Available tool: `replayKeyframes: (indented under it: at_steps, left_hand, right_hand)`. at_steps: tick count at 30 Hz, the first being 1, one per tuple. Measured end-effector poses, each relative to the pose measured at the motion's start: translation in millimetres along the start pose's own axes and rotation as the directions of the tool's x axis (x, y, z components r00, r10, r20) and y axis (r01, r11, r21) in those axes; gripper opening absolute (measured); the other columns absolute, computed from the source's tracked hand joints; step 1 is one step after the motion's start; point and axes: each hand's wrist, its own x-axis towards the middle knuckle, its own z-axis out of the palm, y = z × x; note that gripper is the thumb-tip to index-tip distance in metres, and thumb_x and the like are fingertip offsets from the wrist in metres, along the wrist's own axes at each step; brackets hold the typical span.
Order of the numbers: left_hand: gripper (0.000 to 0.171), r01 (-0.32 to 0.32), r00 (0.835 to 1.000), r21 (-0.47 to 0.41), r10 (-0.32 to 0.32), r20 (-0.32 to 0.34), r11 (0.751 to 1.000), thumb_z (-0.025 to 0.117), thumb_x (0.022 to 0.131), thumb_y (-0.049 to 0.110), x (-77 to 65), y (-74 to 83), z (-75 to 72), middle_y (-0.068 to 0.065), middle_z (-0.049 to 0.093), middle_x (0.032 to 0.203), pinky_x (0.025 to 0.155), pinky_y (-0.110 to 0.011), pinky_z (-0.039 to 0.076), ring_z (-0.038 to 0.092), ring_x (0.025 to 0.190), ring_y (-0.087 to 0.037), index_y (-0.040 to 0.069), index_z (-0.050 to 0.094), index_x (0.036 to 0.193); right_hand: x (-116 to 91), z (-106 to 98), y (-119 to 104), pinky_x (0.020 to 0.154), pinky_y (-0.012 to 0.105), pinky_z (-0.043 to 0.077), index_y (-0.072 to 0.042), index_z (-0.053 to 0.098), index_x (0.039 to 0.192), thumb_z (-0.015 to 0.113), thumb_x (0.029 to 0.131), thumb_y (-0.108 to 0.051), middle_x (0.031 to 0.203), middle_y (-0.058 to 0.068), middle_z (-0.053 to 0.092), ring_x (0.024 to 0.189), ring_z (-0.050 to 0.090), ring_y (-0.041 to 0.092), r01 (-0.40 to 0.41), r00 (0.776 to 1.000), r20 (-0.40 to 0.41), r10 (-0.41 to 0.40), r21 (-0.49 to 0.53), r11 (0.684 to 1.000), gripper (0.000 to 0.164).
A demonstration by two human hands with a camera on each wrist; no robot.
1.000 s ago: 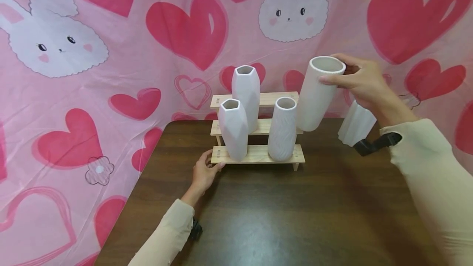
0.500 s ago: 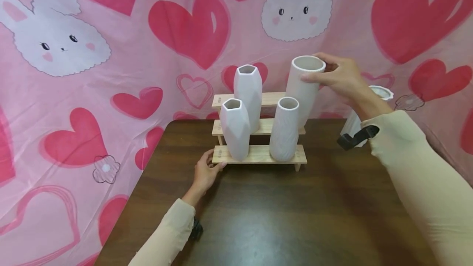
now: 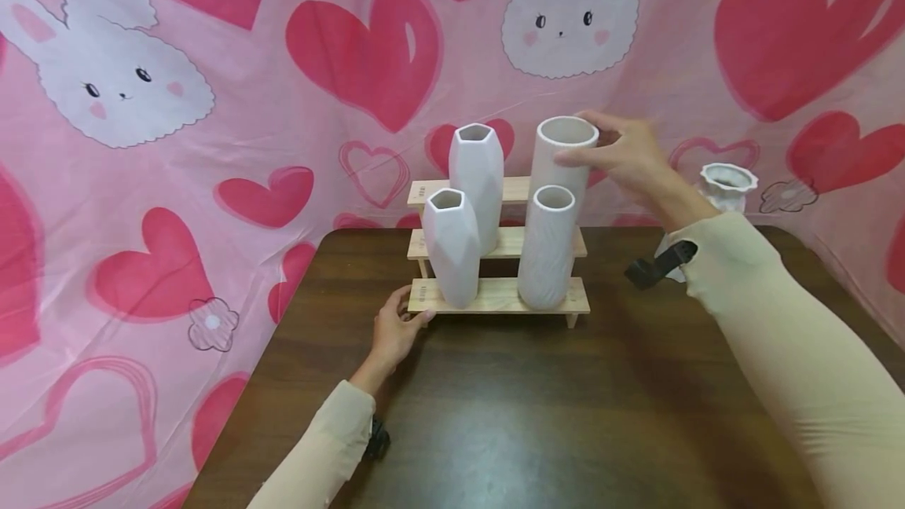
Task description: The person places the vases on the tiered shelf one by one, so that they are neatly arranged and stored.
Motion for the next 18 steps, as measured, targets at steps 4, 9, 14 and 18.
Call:
replayKeyframes:
  at_steps: [4,9,14,18]
  left_hand:
    - [0.060,-0.003,1.000,0.000,0.003,0.003,1.000,0.075,0.084,0.017,-0.1,0.3,-0.4,-0.014,0.068,0.111,0.083,-0.040,0.052,0.067,0.092,-0.023,0.010,0.049,0.137]
    - [0.061,0.003,1.000,-0.001,-0.003,0.001,1.000,0.075,0.084,0.017,0.2,1.5,-0.6,-0.014,0.067,0.112,0.087,-0.042,0.050,0.066,0.097,-0.026,0.010,0.048,0.138]
    - [0.062,-0.009,1.000,-0.003,0.009,-0.001,1.000,0.075,0.084,0.016,1.1,0.7,-0.2,-0.016,0.067,0.114,0.090,-0.044,0.049,0.065,0.100,-0.028,0.009,0.047,0.139]
    - [0.061,-0.007,1.000,-0.009,0.007,0.001,1.000,0.075,0.084,0.015,-0.1,0.0,-0.2,-0.016,0.067,0.113,0.089,-0.044,0.050,0.066,0.097,-0.027,0.008,0.048,0.138]
  right_hand:
    - [1.1,3.4,0.2,0.078,0.027,0.046,-0.021,0.063,0.126,0.088,0.069,-0.032,0.105,-0.001,0.066,0.096,0.056,0.015,0.016,1.000,0.009,-0.016,0.014,1.000,0.062]
    - [2.1,3.7,-0.2,0.076,0.025,0.048,-0.018,0.064,0.124,0.088,0.069,-0.028,0.102,-0.002,0.067,0.093,0.057,0.014,0.033,0.999,0.005,-0.033,0.032,0.999,0.061]
    - [2.9,4.3,-1.0,0.078,0.027,0.047,-0.019,0.062,0.124,0.087,0.072,-0.031,0.105,-0.001,0.065,0.096,0.056,0.016,0.044,0.999,0.021,-0.044,-0.014,0.999,0.059]
    - [1.4,4.1,0.9,0.081,0.029,0.046,-0.021,0.058,0.128,0.083,0.076,-0.035,0.112,0.001,0.063,0.100,0.054,0.017,0.066,0.996,0.056,-0.062,-0.072,0.995,0.059]
